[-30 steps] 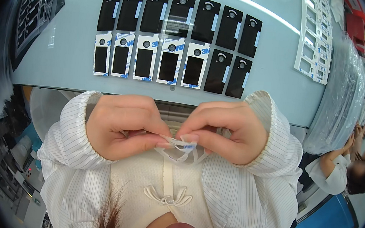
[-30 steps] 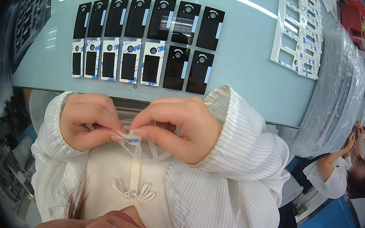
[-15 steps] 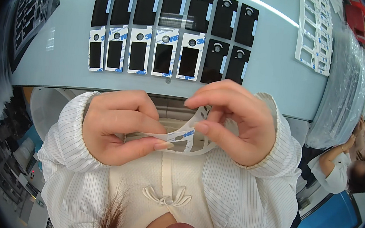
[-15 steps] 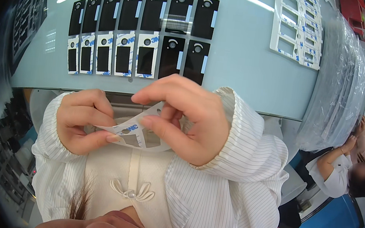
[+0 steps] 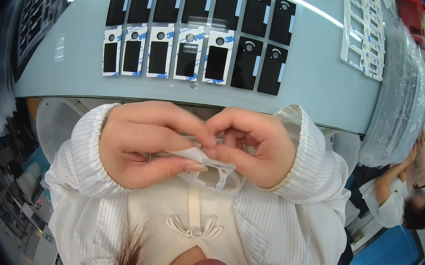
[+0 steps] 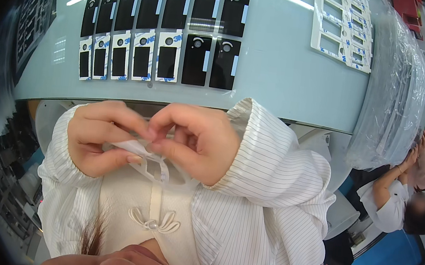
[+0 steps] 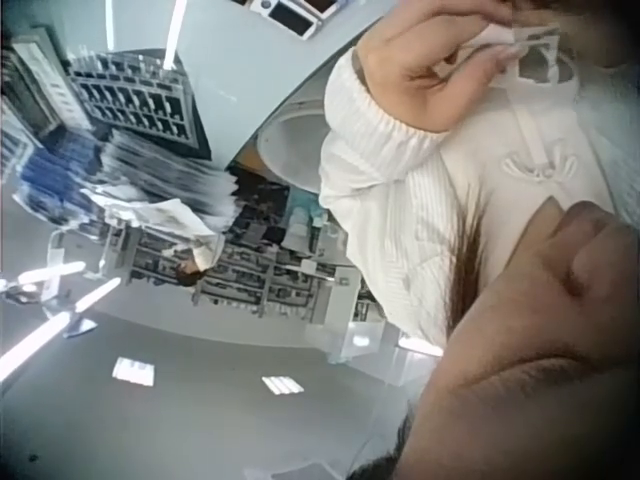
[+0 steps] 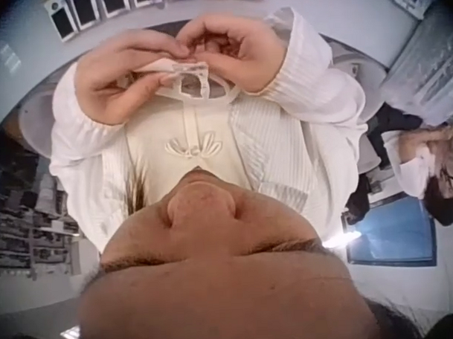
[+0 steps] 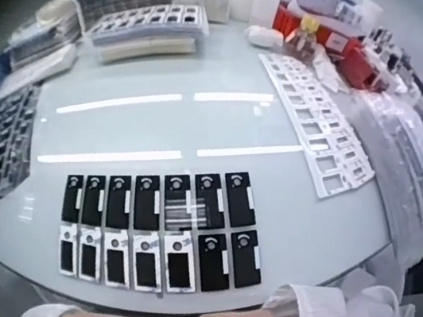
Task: Applying small plastic components or frames to electronic display modules on an assembly line.
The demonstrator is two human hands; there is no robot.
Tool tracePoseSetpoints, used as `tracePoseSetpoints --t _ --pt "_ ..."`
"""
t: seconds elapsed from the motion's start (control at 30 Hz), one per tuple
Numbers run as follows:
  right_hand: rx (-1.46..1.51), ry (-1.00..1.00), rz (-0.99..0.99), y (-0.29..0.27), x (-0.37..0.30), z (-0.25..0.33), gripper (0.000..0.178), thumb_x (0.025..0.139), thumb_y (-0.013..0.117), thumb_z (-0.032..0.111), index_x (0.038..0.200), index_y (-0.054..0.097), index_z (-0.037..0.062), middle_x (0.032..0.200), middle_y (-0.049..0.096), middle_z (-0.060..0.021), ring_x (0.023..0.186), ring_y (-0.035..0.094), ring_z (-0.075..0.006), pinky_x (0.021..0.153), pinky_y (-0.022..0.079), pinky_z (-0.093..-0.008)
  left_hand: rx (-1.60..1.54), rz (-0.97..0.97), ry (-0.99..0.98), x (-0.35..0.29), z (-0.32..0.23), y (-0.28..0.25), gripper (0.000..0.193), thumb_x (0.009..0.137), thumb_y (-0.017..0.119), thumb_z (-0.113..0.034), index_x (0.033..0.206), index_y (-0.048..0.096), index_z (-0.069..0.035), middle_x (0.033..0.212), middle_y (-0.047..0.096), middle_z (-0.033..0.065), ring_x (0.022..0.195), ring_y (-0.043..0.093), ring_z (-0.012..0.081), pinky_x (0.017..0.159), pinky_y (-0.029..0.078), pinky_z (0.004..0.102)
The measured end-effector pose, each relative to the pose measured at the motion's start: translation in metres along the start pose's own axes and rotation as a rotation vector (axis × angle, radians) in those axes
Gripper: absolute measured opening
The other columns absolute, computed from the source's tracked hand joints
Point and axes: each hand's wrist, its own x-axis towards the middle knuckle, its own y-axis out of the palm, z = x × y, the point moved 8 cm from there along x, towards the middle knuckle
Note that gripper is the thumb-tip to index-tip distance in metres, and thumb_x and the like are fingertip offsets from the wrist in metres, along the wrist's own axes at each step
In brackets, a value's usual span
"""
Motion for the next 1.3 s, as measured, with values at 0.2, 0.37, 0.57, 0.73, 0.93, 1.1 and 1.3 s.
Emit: tracePoseSetpoints --t 0.2,0.37,0.57,0.73,0.93,1.1,1.3 --pt "-0.103 -0.264 -0.302 -0.035 -0.021 0.036 0.023 0.089 0.072 0.005 0.11 0.066 0.0007 0.09 0.067 -0.0037 0.059 0.056 -0.0048 0.057 0.045 -0.0195 0.007 0.005 -0.25 0.002 0.006 -0.005 0.013 0.076 0.076 -0.003 0.088 0.073 0.003 0.092 0.072 0.0127 0.07 0.067 0.0166 0.062 0.052 0.0253" --pt "-0.452 -0.238 -0.182 -0.027 -0.018 0.045 0.023 0.084 0.074 -0.001 0.107 0.069 -0.0021 0.09 0.067 -0.0085 0.072 0.062 -0.0101 0.065 0.048 -0.0224 0.007 0.029 -0.247 0.006 0.006 -0.002 0.013 0.077 0.076 -0.004 0.088 0.073 0.003 0.093 0.072 0.0123 0.07 0.067 0.0154 0.063 0.052 0.0247" --pt "-0.461 -0.376 -0.211 -0.027 -0.019 0.049 0.019 0.078 0.077 -0.005 0.096 0.072 0.0006 0.086 0.071 -0.0104 0.071 0.066 -0.016 0.063 0.05 -0.0248 0.0 0.015 -0.314 0.007 0.01 -0.002 0.014 0.081 0.073 -0.009 0.087 0.073 0.004 0.093 0.072 0.0121 0.07 0.067 0.0161 0.062 0.051 0.0248" --pt "-0.611 -0.589 -0.265 -0.022 -0.025 0.063 0.021 0.075 0.078 -0.007 0.094 0.072 0.0002 0.085 0.071 -0.0111 0.071 0.068 -0.0195 0.061 0.053 -0.0262 -0.145 -0.025 -0.336 0.008 0.014 -0.004 0.023 0.09 0.062 -0.014 0.081 0.071 0.005 0.09 0.073 0.0132 0.068 0.068 0.0187 0.064 0.053 0.0266" --pt "-0.61 -0.793 -0.291 -0.023 -0.039 0.082 0.024 0.072 0.078 -0.008 0.094 0.07 -0.0027 0.084 0.07 -0.013 0.069 0.069 -0.0216 0.059 0.054 -0.0272 0.096 0.003 -0.242 0.009 0.005 0.0 0.019 0.087 0.063 -0.008 0.072 0.066 0.003 0.089 0.073 0.0155 0.06 0.063 0.0193 0.055 0.049 0.0291" --pt "-0.593 -0.89 -0.313 -0.05 -0.044 0.092 0.012 0.088 0.07 0.005 0.096 0.063 -0.0025 0.084 0.068 -0.0143 0.06 0.061 -0.0153 0.051 0.047 -0.0233 0.376 0.01 0.108 0.016 -0.007 0.008 0.015 0.078 0.068 -0.004 0.065 0.061 0.0 0.089 0.072 0.0144 0.055 0.056 0.02 0.049 0.046 0.0315" --pt "-0.261 -0.519 -0.615 -0.1 -0.026 0.077 0.012 0.088 0.07 0.001 0.099 0.067 -0.0027 0.083 0.069 -0.0074 0.062 0.058 -0.0074 0.052 0.044 -0.0196 0.495 -0.031 0.226 0.017 -0.012 0.013 0.007 0.071 0.072 -0.004 0.075 0.067 -0.001 0.092 0.07 0.0126 0.06 0.054 0.0219 0.05 0.046 0.0313"
